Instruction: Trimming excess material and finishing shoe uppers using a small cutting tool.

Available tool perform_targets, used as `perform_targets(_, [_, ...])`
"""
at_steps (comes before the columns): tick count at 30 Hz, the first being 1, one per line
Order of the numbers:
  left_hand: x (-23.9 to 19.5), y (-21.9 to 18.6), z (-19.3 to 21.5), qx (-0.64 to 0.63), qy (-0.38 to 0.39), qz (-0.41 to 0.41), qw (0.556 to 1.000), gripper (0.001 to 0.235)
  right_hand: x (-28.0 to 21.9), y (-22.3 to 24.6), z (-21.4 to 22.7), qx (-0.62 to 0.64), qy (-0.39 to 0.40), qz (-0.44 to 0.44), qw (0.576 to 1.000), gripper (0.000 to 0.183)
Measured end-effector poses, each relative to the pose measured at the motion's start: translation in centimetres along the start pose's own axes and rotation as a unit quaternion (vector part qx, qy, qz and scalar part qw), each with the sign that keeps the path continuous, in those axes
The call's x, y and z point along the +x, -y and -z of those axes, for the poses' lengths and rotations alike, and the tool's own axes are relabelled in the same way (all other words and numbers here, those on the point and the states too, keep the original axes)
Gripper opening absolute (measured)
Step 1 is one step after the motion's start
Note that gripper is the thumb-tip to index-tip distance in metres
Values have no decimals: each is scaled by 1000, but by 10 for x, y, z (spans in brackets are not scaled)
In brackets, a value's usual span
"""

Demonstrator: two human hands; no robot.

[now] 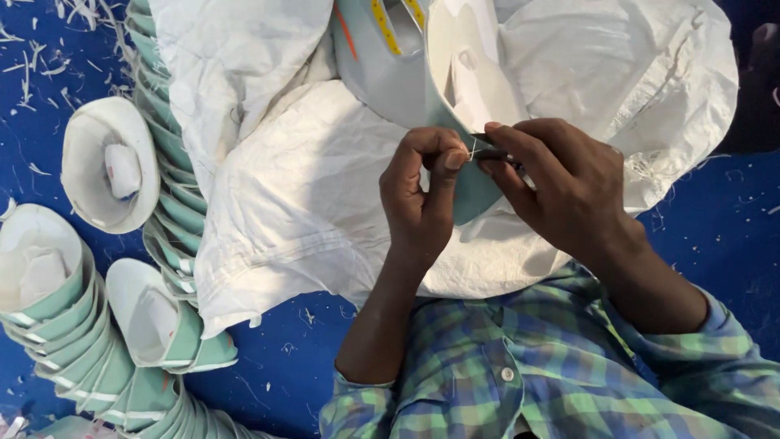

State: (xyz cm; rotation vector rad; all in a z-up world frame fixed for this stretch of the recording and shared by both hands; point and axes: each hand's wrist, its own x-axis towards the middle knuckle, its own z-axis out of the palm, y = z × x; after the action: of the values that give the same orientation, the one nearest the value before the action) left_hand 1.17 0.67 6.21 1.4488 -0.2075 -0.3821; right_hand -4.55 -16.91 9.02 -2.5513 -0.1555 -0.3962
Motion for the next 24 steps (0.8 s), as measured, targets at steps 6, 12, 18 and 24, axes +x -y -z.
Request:
perform_targets(6, [0, 7, -7, 19, 6, -56, 998, 11, -2, -3, 0, -27, 1, 0, 1000, 25])
perform_targets(12, [-1, 14, -11, -8, -1, -44, 999, 11, -14, -6, -7, -4, -21, -15, 1000, 26])
perform_targets(18, [-1, 14, -12, 3, -2, -66, 998, 11, -15, -10, -9, -25, -23, 0, 999, 24])
perform_targets(24, [-5, 23, -15, -93, 32, -8, 995, 14, -10, -9, 1, 107, -24, -85, 990, 24])
